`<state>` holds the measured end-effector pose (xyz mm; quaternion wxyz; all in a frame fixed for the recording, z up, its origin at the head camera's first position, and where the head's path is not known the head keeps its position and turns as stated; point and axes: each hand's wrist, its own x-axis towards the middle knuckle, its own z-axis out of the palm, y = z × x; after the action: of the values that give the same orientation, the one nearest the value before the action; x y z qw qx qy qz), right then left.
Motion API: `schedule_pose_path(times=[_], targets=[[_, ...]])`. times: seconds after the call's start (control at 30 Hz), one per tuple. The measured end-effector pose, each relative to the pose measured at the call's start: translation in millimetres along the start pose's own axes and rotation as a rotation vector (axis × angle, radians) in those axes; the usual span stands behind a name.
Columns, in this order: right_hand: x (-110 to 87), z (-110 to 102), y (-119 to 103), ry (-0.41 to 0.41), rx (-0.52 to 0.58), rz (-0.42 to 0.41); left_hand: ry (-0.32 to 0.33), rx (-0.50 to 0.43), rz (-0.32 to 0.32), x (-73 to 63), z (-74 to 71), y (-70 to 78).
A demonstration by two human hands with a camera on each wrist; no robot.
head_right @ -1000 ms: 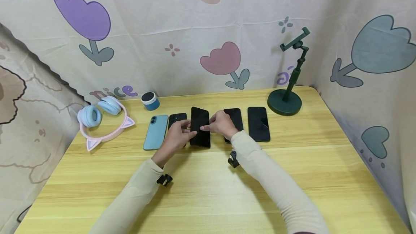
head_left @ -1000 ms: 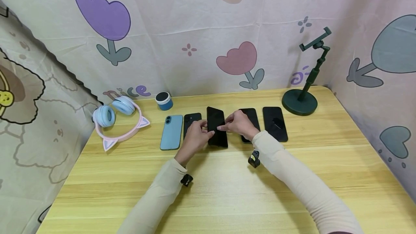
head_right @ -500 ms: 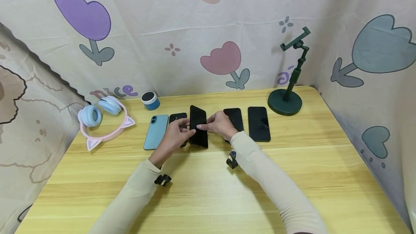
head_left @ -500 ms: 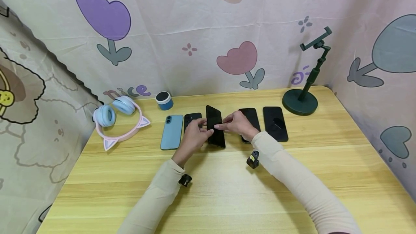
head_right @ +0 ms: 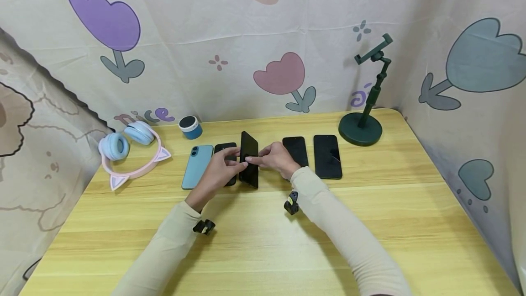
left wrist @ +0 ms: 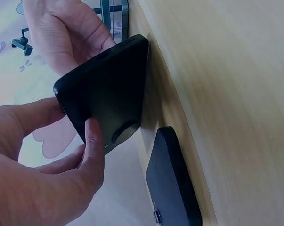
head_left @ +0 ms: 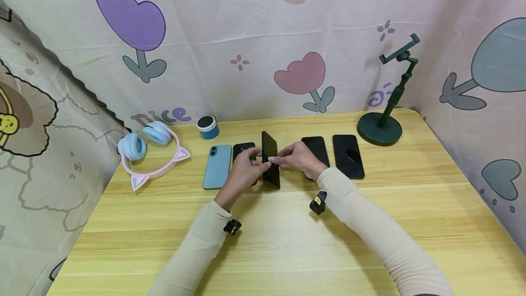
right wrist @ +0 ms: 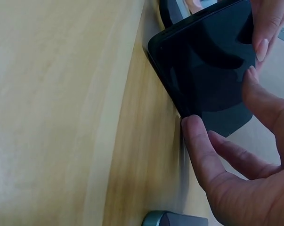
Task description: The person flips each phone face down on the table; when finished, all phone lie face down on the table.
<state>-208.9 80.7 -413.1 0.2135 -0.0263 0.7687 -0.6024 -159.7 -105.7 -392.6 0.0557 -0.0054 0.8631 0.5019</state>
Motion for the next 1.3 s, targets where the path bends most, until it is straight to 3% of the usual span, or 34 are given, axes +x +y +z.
schedule_pose_path(times=[0.63,1.07,1.3], targets=[[2.0,0.4,-1.3,-0.102,0.202,0.054,-0.053,-0.05,0.01,0.8,-0.6,-2.2],[-0.3,2.2,-4.0,-0.135,0.282,0.083,-0.13,-0.038,0.056,0.9,-0.3,-4.0],[-1.5,0.7,-2.7,-0.158,0.312,0.069,-0.19,-0.082,0.043,0.6,-1.0,-7.1]])
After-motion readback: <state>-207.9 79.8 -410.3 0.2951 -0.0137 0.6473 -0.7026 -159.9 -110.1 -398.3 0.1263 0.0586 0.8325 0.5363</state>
